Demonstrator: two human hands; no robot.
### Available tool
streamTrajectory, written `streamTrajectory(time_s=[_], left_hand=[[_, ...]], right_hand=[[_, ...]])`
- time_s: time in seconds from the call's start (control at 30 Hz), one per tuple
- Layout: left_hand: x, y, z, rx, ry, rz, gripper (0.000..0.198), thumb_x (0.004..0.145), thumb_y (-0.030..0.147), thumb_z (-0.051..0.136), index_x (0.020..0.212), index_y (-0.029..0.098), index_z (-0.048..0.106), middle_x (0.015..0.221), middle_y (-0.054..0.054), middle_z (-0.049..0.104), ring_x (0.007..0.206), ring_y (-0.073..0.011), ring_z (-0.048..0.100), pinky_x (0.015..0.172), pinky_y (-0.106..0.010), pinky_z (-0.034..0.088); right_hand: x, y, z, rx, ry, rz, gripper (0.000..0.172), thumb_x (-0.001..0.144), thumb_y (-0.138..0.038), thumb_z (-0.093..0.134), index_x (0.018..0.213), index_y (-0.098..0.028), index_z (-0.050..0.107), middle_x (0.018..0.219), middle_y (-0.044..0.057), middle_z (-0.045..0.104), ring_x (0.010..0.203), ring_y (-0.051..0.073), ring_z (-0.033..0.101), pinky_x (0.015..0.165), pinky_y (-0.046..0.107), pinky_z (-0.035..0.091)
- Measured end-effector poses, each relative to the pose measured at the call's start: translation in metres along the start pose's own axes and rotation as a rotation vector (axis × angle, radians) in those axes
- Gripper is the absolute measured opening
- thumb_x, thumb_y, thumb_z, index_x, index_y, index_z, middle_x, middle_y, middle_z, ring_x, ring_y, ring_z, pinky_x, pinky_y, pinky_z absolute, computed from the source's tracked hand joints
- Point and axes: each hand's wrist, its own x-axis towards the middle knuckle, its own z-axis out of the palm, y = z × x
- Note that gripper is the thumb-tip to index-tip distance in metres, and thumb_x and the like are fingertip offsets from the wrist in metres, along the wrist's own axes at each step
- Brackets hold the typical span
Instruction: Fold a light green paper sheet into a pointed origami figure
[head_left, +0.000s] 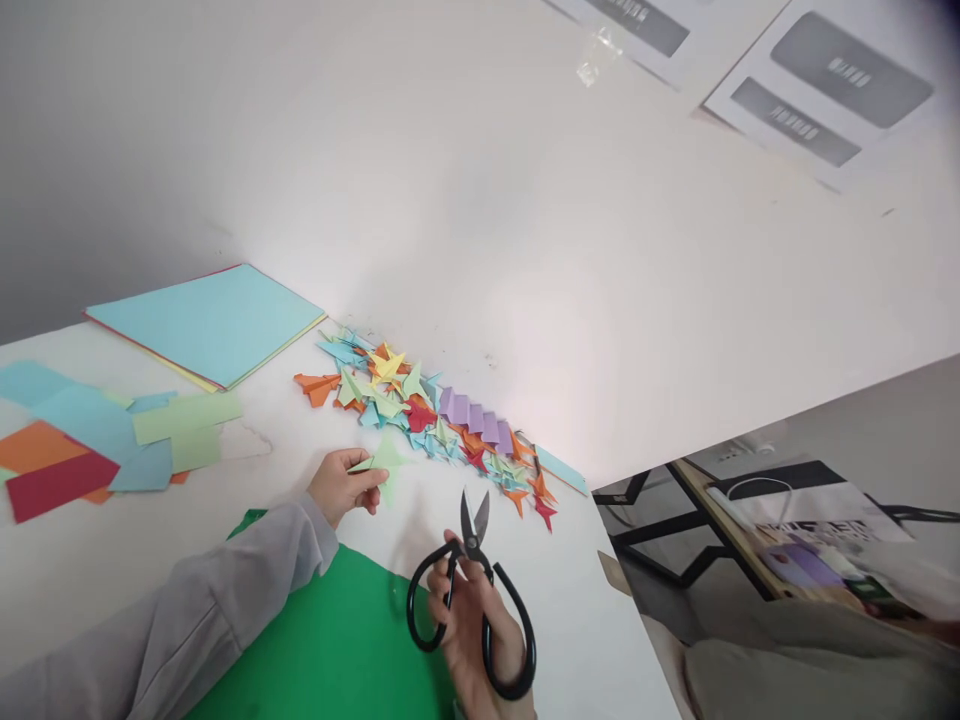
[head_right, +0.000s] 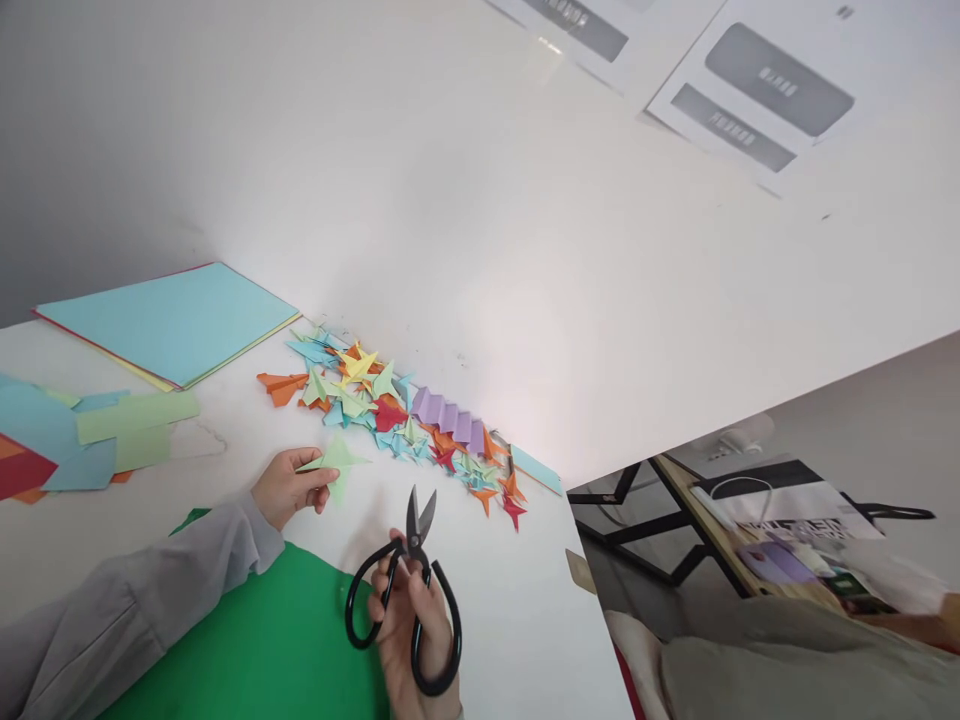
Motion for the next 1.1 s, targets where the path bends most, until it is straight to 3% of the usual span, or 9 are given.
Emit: streamTrajectory(time_s=[0.17,0.27,0.43,0.57,0.77,0.93,1.1], left_hand=[[-0.001,0.002,0.001,-0.019,0.006,-0.008,0.034,0.044,0.025,0.078,0.053,0.013,0.047,0.042,0.006,0.045,0.035,-0.0082,0.047,0.032,-0.021,0.042],[-0.002,0.004,0.001,-0.035,0.015,-0.008,0.034,0.044,0.026,0.078,0.054,0.013,0.047,0.043,0.006,0.046,0.036,-0.0081,0.048,0.032,-0.021,0.042],[-0.001,0.005,0.001,-0.045,0.022,-0.017,0.034,0.045,0.025,0.078,0.057,0.013,0.047,0.046,0.005,0.047,0.036,-0.0081,0.048,0.031,-0.02,0.041],[0.001,0.003,-0.002,-0.059,0.018,0.002,0.034,0.047,0.023,0.077,0.061,0.013,0.049,0.049,0.005,0.049,0.038,-0.0083,0.049,0.032,-0.02,0.042],[-0.007,0.01,0.0,-0.049,0.004,0.062,0.036,0.043,0.022,0.078,0.061,0.013,0.049,0.049,0.004,0.051,0.041,-0.0091,0.051,0.035,-0.021,0.044],[-0.022,0.033,0.025,-0.069,-0.072,0.148,0.036,0.046,0.026,0.077,0.065,0.014,0.049,0.051,0.003,0.053,0.041,-0.0094,0.051,0.037,-0.023,0.044],[-0.033,0.07,0.063,-0.09,-0.175,0.245,0.035,0.05,0.027,0.075,0.071,0.014,0.05,0.052,0.003,0.055,0.041,-0.0096,0.052,0.039,-0.023,0.044]], right_hand=[[0.002,0.013,0.002,-0.033,-0.132,0.206,0.044,0.071,-0.053,0.057,0.099,-0.02,0.064,0.061,0.003,0.061,0.04,0.012,0.051,0.033,0.021,0.035],[0.004,0.017,0.003,-0.059,-0.215,0.242,0.053,0.072,-0.061,0.05,0.101,-0.018,0.063,0.058,0.005,0.062,0.034,0.012,0.048,0.031,0.021,0.031],[0.007,0.02,0.007,-0.045,-0.124,0.133,0.035,0.072,-0.042,0.06,0.098,-0.02,0.064,0.066,0.004,0.062,0.046,0.012,0.049,0.04,0.022,0.037],[0.01,0.02,0.013,-0.04,-0.165,0.039,0.044,0.072,-0.052,0.055,0.104,-0.021,0.061,0.077,0.006,0.062,0.058,0.016,0.054,0.049,0.028,0.043],[0.008,0.027,0.027,-0.185,-0.232,-0.077,0.047,0.078,-0.051,0.048,0.111,-0.02,0.055,0.069,0.003,0.059,0.051,0.014,0.052,0.045,0.026,0.04],[0.01,0.026,0.041,-0.302,-0.313,-0.181,0.049,0.079,-0.048,0.049,0.117,-0.017,0.049,0.069,0.002,0.059,0.051,0.013,0.051,0.046,0.025,0.041],[0.012,-0.003,0.068,-0.387,-0.331,-0.352,0.05,0.077,-0.052,0.05,0.114,-0.017,0.048,0.07,0.002,0.057,0.052,0.013,0.052,0.046,0.025,0.041]])
